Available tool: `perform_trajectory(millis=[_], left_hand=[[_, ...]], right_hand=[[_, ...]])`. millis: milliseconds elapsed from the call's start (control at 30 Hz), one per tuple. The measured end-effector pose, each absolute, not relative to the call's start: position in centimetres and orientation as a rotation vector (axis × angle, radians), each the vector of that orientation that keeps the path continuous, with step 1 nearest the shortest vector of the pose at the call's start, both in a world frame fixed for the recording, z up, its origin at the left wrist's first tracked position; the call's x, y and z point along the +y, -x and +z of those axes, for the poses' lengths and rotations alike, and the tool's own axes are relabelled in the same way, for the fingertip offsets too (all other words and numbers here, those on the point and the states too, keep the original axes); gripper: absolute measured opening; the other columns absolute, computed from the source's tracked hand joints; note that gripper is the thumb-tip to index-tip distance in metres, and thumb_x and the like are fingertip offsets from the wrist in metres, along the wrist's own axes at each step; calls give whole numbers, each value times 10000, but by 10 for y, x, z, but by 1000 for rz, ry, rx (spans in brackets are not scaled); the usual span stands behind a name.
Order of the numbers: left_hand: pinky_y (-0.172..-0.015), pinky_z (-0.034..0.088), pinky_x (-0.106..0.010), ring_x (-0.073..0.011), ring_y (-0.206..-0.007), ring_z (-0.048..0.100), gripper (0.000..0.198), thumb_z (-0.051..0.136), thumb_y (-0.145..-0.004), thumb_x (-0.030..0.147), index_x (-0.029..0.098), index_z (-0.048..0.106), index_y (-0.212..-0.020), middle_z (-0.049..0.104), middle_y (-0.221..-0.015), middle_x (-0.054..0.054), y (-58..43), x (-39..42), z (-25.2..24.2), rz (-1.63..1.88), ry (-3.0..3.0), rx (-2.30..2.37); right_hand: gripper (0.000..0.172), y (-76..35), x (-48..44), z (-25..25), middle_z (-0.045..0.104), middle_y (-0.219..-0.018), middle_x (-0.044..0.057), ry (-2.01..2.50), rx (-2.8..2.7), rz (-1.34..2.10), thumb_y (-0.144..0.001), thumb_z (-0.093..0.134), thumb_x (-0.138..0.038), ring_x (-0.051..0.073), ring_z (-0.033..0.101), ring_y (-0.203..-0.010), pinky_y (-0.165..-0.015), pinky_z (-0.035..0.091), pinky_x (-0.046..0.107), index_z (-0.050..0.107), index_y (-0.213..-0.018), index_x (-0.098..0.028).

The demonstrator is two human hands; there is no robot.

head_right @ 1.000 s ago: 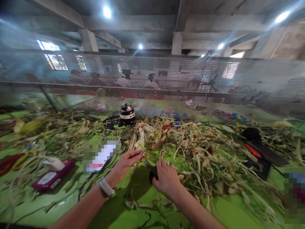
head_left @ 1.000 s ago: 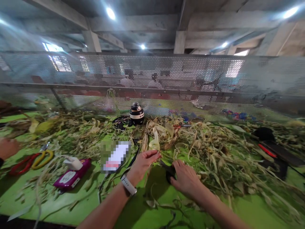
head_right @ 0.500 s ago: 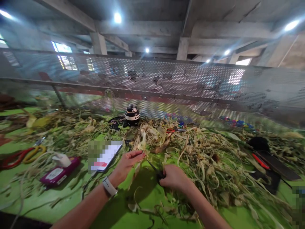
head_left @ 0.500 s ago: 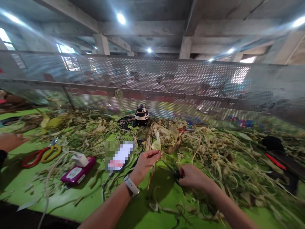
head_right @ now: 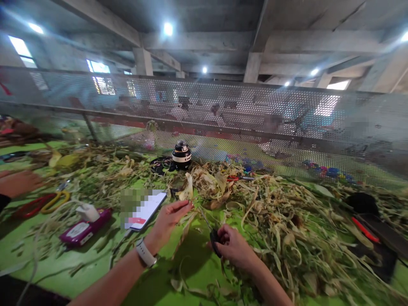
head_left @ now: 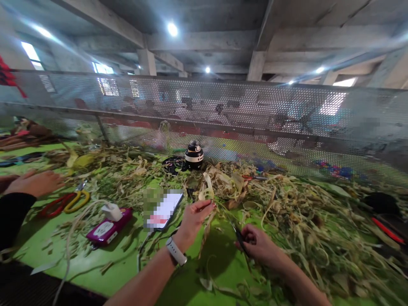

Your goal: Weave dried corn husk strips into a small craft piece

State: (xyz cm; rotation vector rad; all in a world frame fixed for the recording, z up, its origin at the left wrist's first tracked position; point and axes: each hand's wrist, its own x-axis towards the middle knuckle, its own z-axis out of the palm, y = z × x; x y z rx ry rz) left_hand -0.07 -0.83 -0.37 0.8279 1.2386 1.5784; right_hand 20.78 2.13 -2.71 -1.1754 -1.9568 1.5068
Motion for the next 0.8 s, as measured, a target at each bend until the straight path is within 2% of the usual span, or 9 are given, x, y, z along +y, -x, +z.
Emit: perform_trajectory(millis=[133, 433, 567, 800], left_hand=[[-674, 437, -247, -154, -700, 591, 319, 782, -540, 329, 121, 722, -774, 703, -751, -69, -3, -10, -6, 1548, -854, 1201], [-637, 422, -240, -145, -650, 573, 336, 766, -569, 369, 103, 720, -769, 689, -716, -76, -10, -14, -12, 1460, -966, 1155], [-630, 424, -240, -150, -649, 573, 318, 747, -586, 392, 110, 724, -733, 681, -696, -72, -12, -14, -10, 1443, -1037, 1134], [-659, 436, -249, -160, -677, 586, 334, 755, -581, 383, 103, 731, -760, 689, -732, -90, -13, -17, -4, 1410, -1027, 1098]], right_hand=[[340, -203, 17, -27, 469, -611, -69, 1170, -1998, 1326, -664, 672, -407, 83, 435, -530, -484, 349, 195, 417, -742, -196], [343, -205, 12, -29, 587, -665, -11, 1315, -2306, 577, -713, 595, -438, 139, 512, -505, -520, 383, 255, 465, -916, -195], [351, -204, 10, -25, 588, -644, -9, 1356, -2361, 463, -722, 575, -439, 170, 553, -537, -552, 406, 274, 468, -939, -184], [280, -203, 10, -23, 638, -756, 31, 1352, -2363, 431, -724, 557, -408, 207, 608, -684, -613, 430, 290, 470, -888, -199]])
